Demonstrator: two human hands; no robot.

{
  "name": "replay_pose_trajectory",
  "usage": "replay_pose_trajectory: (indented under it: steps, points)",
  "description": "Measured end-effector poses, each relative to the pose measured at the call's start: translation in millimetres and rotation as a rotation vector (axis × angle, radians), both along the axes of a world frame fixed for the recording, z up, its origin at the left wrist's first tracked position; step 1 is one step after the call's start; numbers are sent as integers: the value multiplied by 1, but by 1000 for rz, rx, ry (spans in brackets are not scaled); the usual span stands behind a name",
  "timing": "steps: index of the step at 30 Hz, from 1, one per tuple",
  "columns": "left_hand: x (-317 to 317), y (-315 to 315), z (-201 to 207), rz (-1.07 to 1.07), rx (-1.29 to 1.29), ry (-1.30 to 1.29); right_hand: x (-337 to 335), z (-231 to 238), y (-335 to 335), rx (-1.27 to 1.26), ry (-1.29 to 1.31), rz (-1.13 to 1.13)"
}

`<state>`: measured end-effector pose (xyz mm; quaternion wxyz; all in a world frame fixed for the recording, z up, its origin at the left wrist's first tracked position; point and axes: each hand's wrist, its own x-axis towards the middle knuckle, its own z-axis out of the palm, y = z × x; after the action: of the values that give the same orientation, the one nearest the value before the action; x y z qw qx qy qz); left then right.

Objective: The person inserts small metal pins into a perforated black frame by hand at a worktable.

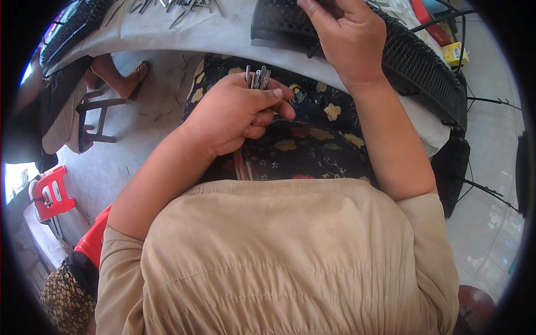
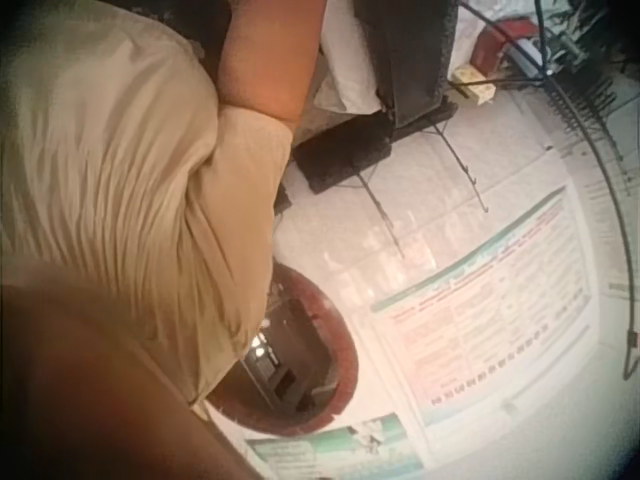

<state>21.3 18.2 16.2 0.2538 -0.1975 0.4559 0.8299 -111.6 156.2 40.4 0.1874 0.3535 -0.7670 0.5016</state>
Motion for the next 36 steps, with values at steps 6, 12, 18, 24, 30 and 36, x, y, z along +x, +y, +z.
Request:
replay_pose_trajectory:
  steps: [6, 12, 18, 24, 30, 36]
  points:
    - [2, 1, -2, 17, -4, 17, -2, -5, -1, 2, 71, 13]
    - [2, 2, 1, -7, -51, 39, -1, -3, -2, 63, 144, 13]
    - [2, 0, -1, -17, -46, 45, -2, 1, 0, 72, 198, 22]
    - [2, 0, -1, -25, -54, 54, -9, -2, -3, 120, 164, 93]
    - [1, 1, -2, -29, -54, 49, -14, 0, -10, 196, 226, 113]
    - [2, -2, -1, -15, -47, 34, 7, 32, -7, 186, -88, 234]
